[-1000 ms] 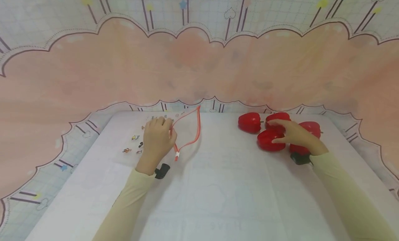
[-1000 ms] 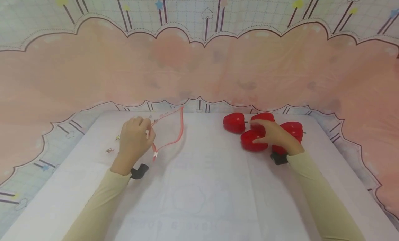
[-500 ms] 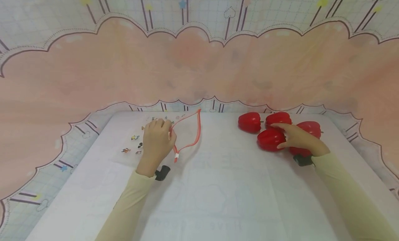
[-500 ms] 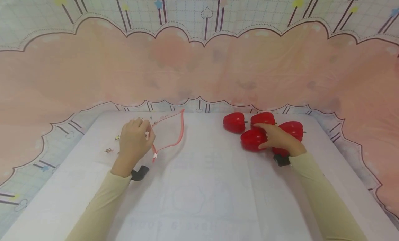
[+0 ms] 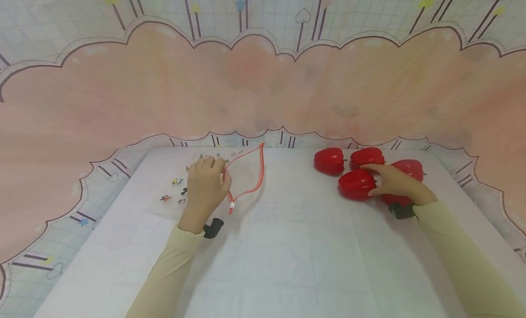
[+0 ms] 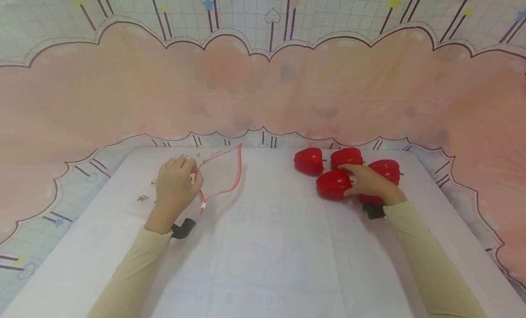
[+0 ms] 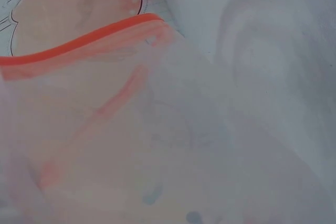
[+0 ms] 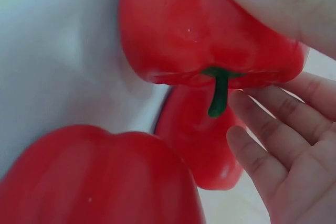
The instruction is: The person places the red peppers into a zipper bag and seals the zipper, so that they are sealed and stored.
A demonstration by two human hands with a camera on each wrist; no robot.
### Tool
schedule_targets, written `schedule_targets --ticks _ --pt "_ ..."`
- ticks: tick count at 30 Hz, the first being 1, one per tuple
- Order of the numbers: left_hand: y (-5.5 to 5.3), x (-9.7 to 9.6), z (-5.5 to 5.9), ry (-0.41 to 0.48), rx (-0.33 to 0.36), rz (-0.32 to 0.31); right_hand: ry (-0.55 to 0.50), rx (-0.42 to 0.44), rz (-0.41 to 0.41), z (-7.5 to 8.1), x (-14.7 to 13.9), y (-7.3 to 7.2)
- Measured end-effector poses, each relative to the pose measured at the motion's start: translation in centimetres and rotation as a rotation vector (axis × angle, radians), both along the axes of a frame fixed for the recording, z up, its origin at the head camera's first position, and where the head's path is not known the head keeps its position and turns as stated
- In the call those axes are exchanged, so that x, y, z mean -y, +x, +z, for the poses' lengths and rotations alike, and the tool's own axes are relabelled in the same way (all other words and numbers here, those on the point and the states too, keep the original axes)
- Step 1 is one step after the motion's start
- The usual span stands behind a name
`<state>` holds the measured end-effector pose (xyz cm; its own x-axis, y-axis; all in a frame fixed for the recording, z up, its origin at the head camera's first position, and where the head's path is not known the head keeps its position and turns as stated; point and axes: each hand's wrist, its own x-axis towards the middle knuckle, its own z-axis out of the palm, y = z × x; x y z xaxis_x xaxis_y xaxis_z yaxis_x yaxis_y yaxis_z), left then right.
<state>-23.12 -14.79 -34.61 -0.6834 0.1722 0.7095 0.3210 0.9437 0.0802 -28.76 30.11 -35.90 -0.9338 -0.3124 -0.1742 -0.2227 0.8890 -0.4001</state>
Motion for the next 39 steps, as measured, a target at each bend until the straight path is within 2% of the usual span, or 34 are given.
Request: schedule_targets --ticks 8,15,20,27,39 --pt "0.08 -0.07 0.13 0.003 0.014 -0.003 -0.09 0.042 0.0 -0.2 -0.02 0.04" --pt "0.0 -0.01 0.05 0.008 0.008 -0.004 -0.151 0.073 0.034 -0.29 0.04 0.18" --pt "-0.12 0.11 -0.15 0.009 -0.002 -0.002 -0.163 0.092 0.035 -0.37 0.04 0.21" --pt "-0.08 0.2 -0.26 0.009 0.008 0.005 -0.172 0.084 0.033 -0.69 0.04 0.21" --pt "0.07 0.17 -0.14 0.014 0.033 0.005 -0.263 0.062 0.033 -0.86 0.33 0.43"
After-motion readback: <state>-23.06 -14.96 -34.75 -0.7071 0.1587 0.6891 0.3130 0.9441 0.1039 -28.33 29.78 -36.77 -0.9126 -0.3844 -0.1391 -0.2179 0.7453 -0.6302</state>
